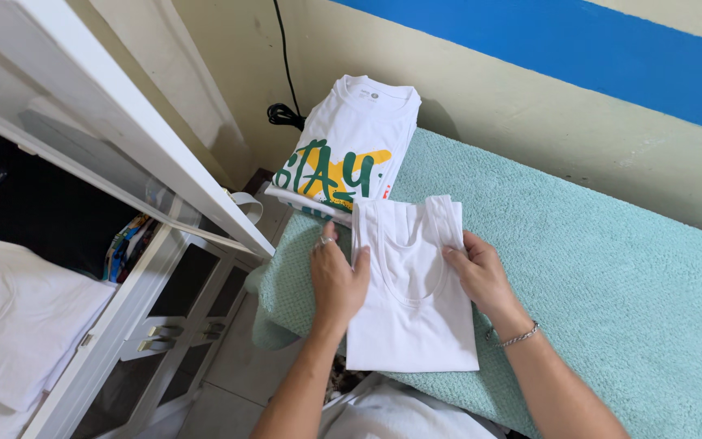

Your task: The person folds several white t-shirts and a white tank top on a green towel-covered surface. They smooth and align each garment, fold sleeves and sides, then fold the body into a compact rectangle. The folded items are placed into a white cabinet shelf.

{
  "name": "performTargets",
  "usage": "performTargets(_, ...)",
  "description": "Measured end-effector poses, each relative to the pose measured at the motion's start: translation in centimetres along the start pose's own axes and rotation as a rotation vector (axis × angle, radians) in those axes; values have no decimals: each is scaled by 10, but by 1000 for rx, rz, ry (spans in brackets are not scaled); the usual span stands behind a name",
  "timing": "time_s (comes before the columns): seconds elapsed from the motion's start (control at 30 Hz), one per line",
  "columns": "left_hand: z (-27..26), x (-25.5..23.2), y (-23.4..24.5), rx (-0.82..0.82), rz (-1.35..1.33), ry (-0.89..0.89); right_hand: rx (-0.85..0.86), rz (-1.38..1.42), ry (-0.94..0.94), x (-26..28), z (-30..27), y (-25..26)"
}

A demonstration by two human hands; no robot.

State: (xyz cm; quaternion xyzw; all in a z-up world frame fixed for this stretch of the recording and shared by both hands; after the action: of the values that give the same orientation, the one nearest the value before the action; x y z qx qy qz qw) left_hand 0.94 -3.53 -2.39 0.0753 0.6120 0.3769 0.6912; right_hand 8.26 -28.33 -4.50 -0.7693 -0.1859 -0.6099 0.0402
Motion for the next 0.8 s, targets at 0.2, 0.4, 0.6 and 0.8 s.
performTargets(0.2,14,27,-27,263,-558,333,-152,-342,312,45,-27,-3)
performTargets(0.4,-16,-5,36,88,-540,44,-227,-478,461,76,-61,-19)
performTargets(0.6,-85,-24,154,-241,-327,-177,-81,-467,794,132,-91,-86)
performTargets(0.8,-143,43,247,-622,-159,-135,391,-430,960,155,-77,-242)
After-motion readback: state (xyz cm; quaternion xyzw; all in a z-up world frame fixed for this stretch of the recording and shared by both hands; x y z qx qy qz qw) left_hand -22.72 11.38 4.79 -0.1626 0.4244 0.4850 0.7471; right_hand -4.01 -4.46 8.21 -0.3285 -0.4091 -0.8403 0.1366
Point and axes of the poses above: each hand's wrist, its own z-axis towards the middle knuckle, its own y-axis out of the back of the hand, x = y × z, the point moved 8 cm from there along z, towards the middle knuckle, and after that the axes turned 5 degrees about x, right-handed, at the moved point
